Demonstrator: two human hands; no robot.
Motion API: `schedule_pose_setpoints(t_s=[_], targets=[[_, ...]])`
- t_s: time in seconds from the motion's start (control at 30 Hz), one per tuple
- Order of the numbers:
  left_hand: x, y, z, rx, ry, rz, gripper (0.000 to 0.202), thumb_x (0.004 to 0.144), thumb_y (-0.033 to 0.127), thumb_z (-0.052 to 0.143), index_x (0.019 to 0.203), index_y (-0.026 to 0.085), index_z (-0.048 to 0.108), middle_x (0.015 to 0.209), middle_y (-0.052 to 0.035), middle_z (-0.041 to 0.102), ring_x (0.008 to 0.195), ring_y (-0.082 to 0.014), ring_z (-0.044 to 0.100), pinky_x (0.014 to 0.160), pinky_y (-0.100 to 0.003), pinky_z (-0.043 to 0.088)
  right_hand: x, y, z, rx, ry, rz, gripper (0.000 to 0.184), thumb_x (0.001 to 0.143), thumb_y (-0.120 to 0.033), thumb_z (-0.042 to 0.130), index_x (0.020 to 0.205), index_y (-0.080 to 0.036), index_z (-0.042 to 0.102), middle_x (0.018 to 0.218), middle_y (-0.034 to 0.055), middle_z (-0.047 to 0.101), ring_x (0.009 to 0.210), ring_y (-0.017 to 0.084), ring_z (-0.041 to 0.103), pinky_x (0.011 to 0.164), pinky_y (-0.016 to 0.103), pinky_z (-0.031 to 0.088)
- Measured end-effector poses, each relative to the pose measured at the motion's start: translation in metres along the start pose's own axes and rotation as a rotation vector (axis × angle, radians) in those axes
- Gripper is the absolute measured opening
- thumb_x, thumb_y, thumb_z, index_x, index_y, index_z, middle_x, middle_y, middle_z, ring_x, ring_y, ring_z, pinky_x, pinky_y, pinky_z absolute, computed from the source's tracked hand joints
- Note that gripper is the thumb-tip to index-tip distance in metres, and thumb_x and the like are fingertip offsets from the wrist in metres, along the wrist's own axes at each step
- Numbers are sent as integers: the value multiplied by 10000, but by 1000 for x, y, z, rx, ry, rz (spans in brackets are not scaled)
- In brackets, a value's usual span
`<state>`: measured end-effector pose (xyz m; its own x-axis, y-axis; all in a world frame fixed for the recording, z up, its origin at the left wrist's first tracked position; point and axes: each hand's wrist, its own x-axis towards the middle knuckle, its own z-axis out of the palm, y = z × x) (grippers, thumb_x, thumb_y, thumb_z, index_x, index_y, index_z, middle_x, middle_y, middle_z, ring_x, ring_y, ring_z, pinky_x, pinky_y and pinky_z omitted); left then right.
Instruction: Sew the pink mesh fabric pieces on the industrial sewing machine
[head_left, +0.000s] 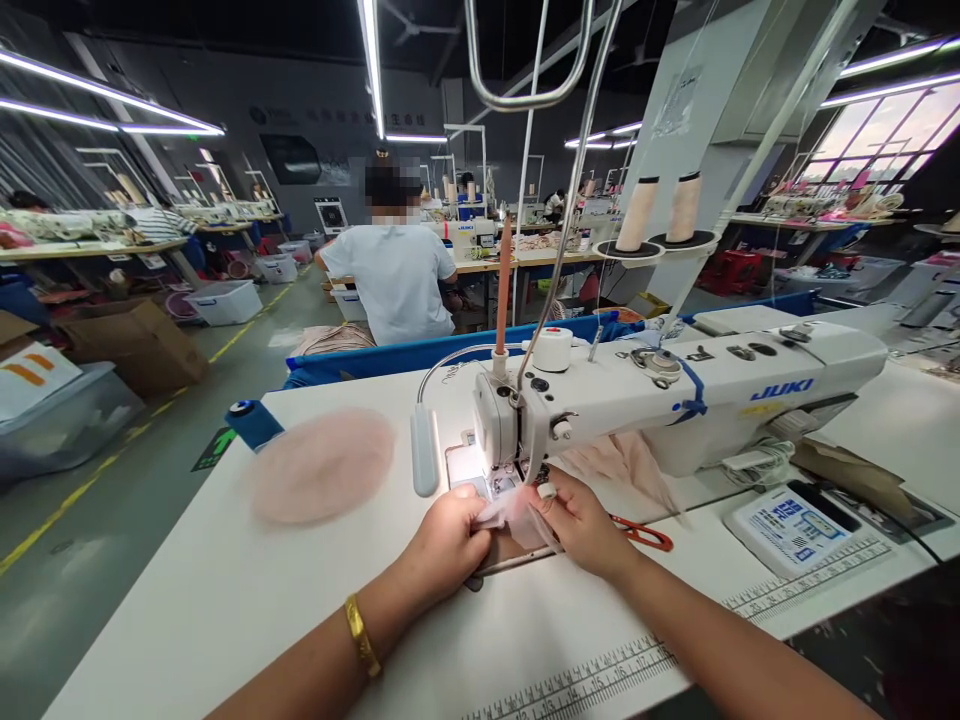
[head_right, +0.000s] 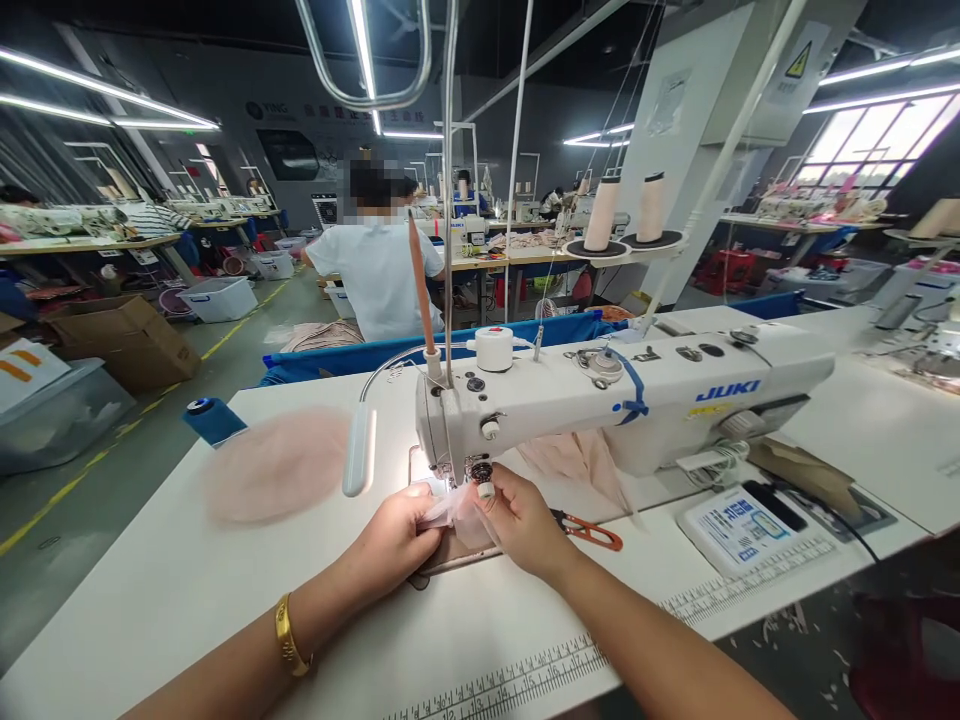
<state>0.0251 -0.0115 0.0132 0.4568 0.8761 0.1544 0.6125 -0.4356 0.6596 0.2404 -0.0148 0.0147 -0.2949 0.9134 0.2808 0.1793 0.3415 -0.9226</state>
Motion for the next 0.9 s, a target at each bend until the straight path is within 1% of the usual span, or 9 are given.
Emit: schedule_pose_setpoints(t_s=[0.07,0.23,0.37,0.5,0.6,0.67,0.73,0.83,0.9], targets=[[1,1,-1,-16,-14,-10,170,704,65,489,603,201,485,732,15,503,667,-143,539,599,-234,428,1,1,-2,10,9,-21,414,1031,-615,503,962,-225,623,932,36,694,913,225,655,851,341,556],[0,5,-1,-44,-27,-13,176,803,145,564,637,191,601,791,-3,571,704,-154,579,621,-240,459,0,7,-2,21,1,-28,356,1055,-560,486,1004,-235,620,975,42,680,924,225,633,889,341,534],[-3,10,-3,-47,-36,48,198,868,177,571,701,197,677,798,-7,598,748,-159,593,668,-247,456,-3,7,-1,2,-15,-11,363,1069,-553,466,962,-230,591,888,19,631,829,200,591,809,319,512],[-9,10,-1,47,5,125,249,897,176,552,662,192,635,741,-12,554,710,-163,529,641,-275,386,-6,0,-3,-47,-44,-27,399,1082,-561,433,886,-230,540,779,-9,579,710,174,543,679,283,469],[-17,7,5,211,87,266,306,926,166,529,634,194,619,702,-16,529,670,-164,478,610,-290,338,-10,-6,-8,-190,-168,-94,447,1111,-541,368,854,-229,558,755,-6,595,691,174,558,677,287,463],[-23,5,8,291,149,358,324,952,162,527,659,205,659,717,-23,561,680,-168,493,629,-297,358,-13,-9,-11,-352,-305,-187,496,1124,-555,316,915,-226,623,833,26,657,792,199,608,796,330,482],[-28,5,10,326,200,425,287,986,181,550,760,224,721,810,-35,650,764,-183,567,714,-324,422,-17,-10,-14,-516,-398,-277,570,1099,-647,297,987,-224,662,918,61,680,913,235,615,912,392,460],[-32,6,10,333,219,515,194,1037,204,567,940,224,734,946,-33,752,936,-203,667,864,-382,458,-21,-10,-17,-645,-450,-307,646,1025,-768,344,991,-211,669,952,79,657,956,259,582,944,429,429],[-34,7,9,338,203,554,176,1053,181,559,965,206,709,904,-11,768,896,-182,695,878,-386,455,-23,-8,-18,-654,-461,-297,642,1019,-770,366,977,-203,664,938,69,642,916,247,566,929,423,419]])
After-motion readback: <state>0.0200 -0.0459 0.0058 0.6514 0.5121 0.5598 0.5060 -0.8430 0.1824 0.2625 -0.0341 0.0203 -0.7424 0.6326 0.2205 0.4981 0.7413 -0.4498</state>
